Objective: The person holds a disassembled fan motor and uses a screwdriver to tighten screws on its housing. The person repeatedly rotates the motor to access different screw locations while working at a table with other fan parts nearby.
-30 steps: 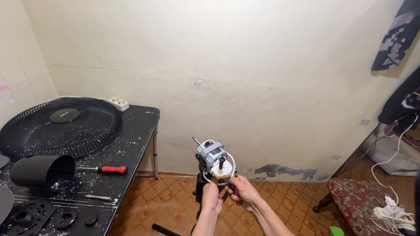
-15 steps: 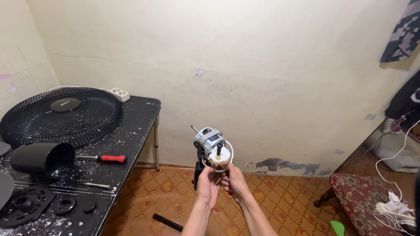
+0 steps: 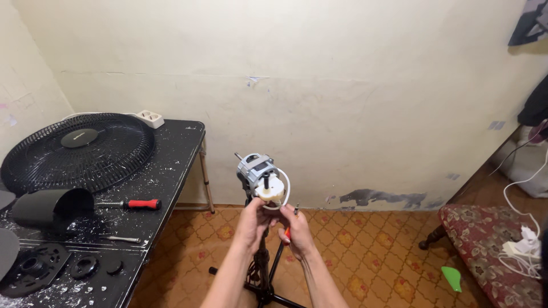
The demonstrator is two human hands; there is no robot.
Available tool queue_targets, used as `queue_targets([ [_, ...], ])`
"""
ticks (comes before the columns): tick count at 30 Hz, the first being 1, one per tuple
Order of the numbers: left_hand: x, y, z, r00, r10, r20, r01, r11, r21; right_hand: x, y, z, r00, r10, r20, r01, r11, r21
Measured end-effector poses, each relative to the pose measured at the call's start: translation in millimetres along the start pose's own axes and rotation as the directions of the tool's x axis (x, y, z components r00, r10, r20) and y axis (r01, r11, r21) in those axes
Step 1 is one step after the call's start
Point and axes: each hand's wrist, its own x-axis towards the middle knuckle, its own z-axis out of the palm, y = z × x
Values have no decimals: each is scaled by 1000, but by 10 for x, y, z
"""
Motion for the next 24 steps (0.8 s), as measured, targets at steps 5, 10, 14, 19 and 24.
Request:
queue_targets([
  [5, -467, 381, -4, 869, 397, -294, 90, 458, 884, 24, 83, -152, 997, -34, 75, 54, 956, -289],
  [10, -645, 482, 394, 553, 808, 204, -283, -49, 958, 106, 162, -252, 896, -269, 353, 401, 831, -386],
  [14, -495, 613, 508, 504, 819, 275, -342, -103, 934, 94, 121, -150, 842, -390, 373, 538, 656, -529],
  [19, -435, 740, 454, 655, 699, 287, -352, -54, 934, 168, 50, -63, 524, -712, 467, 773, 167, -613],
  [24, -356, 771, 508, 691, 646, 324, -368, -71, 927, 242, 64, -203, 605, -717, 348, 754, 375, -539],
])
